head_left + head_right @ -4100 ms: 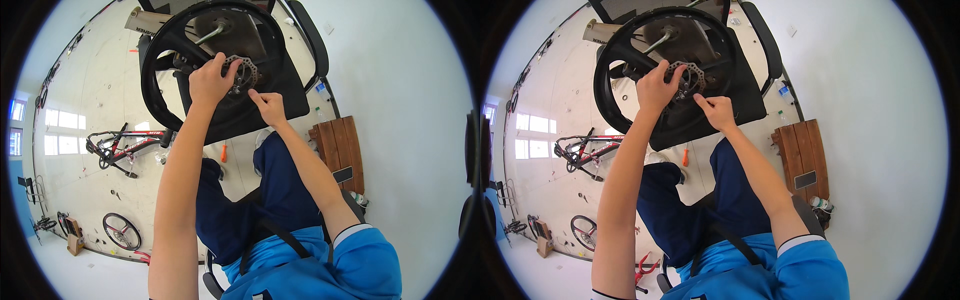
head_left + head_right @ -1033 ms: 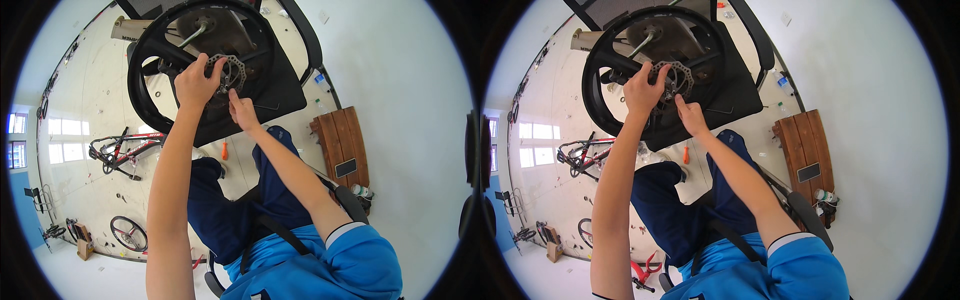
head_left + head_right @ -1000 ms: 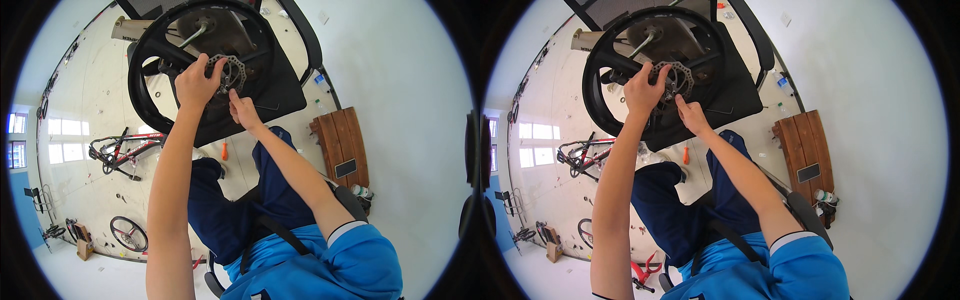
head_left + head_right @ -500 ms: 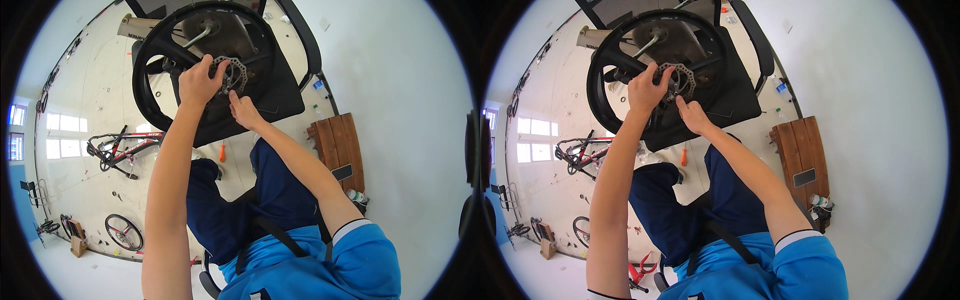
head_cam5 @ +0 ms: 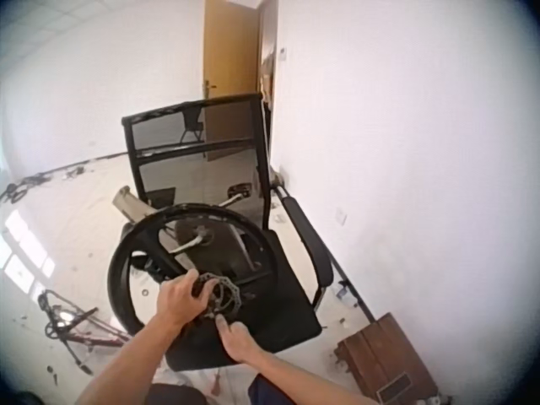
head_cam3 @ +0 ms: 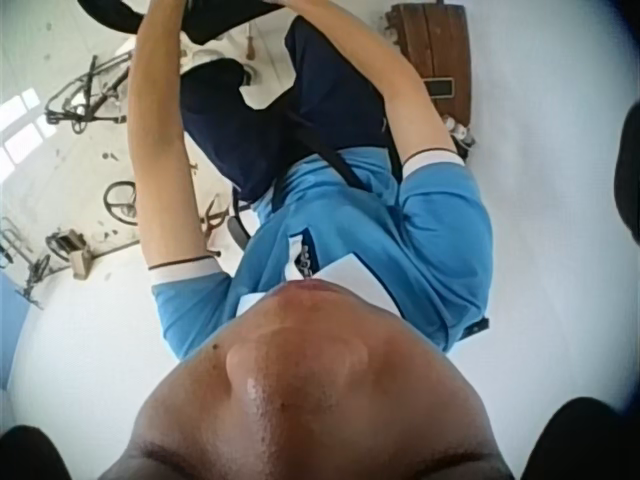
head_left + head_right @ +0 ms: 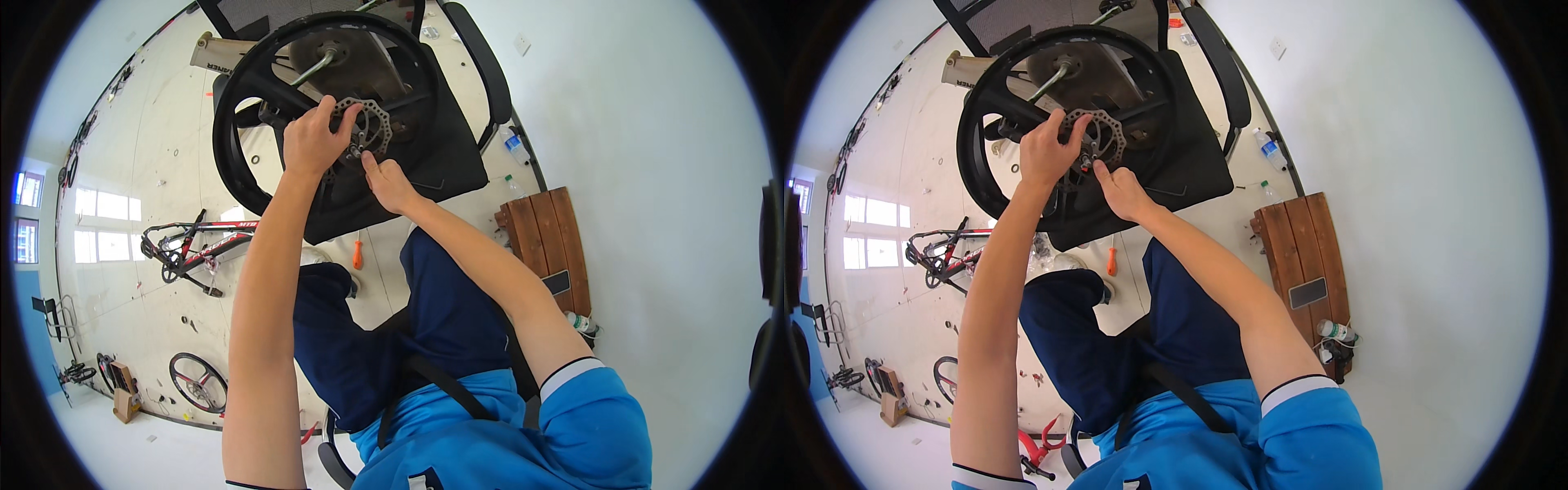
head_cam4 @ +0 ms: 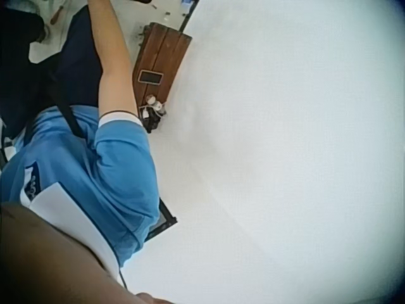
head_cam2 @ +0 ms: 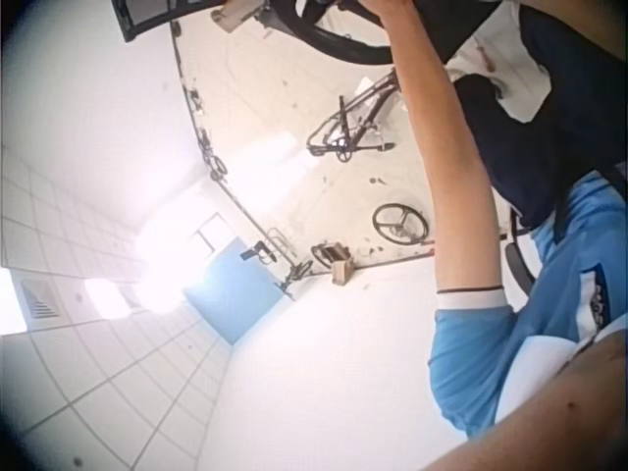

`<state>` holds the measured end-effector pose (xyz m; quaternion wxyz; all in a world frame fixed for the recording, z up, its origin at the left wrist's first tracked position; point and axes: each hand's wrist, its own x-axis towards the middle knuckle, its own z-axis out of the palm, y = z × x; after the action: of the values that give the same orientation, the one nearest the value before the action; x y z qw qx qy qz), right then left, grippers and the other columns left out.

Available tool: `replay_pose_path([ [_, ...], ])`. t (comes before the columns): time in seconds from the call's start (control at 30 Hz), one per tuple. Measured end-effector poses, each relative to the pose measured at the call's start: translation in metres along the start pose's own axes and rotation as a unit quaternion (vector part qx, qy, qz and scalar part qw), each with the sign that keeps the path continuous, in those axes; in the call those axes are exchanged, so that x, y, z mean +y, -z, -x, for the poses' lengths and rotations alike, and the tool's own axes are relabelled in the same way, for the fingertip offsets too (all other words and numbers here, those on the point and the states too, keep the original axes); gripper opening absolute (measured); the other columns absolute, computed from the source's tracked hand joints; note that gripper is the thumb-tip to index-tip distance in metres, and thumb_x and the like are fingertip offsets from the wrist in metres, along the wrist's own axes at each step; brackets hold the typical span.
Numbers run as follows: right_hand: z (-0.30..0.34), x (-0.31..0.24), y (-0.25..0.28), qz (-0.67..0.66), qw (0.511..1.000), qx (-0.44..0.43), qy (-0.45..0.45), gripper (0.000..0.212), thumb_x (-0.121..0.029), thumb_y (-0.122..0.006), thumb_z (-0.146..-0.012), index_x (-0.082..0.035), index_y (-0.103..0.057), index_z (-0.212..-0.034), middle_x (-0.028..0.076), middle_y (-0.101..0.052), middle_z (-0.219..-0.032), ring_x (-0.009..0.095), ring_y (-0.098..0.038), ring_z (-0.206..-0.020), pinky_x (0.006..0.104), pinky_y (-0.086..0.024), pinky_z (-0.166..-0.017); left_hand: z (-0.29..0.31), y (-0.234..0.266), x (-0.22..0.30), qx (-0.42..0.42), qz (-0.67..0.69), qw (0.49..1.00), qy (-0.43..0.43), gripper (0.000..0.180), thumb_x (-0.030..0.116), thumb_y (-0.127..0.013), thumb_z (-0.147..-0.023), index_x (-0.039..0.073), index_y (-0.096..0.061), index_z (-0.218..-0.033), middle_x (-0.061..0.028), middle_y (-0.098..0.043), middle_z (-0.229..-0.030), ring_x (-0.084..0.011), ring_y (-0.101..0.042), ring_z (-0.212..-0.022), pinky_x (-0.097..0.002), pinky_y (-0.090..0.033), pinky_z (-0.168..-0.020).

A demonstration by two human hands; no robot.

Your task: The person assembles a bicycle disc brake rotor onto a hub using small metal pins and a screwdriver. They insert the pins into the rotor and hub, then use a screwdriver to tighten them in place.

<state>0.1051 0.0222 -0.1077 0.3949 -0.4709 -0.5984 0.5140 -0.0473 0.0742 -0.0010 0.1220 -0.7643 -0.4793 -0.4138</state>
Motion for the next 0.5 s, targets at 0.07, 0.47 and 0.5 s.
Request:
replay_pose_path([
  [0.07, -0.001, -0.002, 0.001, 0.014, 1.0, 0.002, 0.004, 0.081, -0.059, -0.038, -0.106, 0.005, -0.037, -0.056, 0.009, -0.029, -0.049, 0.016, -0.028, -0.053, 0.0412, -0.034, -0.05, 0.0, 0.0, 0.0, -0.003, -0.002, 1.0, 0.003, 0.039, 0.035, -0.077, -0.089, 0.008, -0.052, -0.075, -0.0085, -0.061, -0.055, -0.0302, -0.061, -0.047, -0.0375, -0.047, -0.041],
  [0.47, 0.002, -0.009, 0.01, 0.061, 0.998, -0.009, 0.003, 0.083, -0.059, -0.039, -0.106, 0.009, -0.046, -0.058, 0.017, -0.038, -0.048, 0.024, -0.035, -0.051, 0.0437, -0.04, -0.054, 0.0, -0.002, 0.001, -0.005, -0.005, 1.0, 0.003, 0.04, 0.036, -0.076, -0.09, 0.008, -0.052, -0.075, -0.0096, -0.062, -0.056, -0.0315, -0.062, -0.048, -0.0386, -0.048, -0.042],
  [0.5, 0.0, -0.008, 0.013, 0.075, 0.997, -0.011, -0.003, 0.084, -0.059, -0.039, -0.106, 0.01, -0.049, -0.059, 0.019, -0.042, -0.049, 0.027, -0.04, -0.05, 0.044, -0.043, -0.055, 0.0, -0.003, 0.002, -0.007, -0.009, 1.0, 0.002, 0.04, 0.036, -0.076, -0.09, 0.008, -0.053, -0.075, -0.0097, -0.062, -0.055, -0.0317, -0.062, -0.048, -0.0387, -0.048, -0.042],
])
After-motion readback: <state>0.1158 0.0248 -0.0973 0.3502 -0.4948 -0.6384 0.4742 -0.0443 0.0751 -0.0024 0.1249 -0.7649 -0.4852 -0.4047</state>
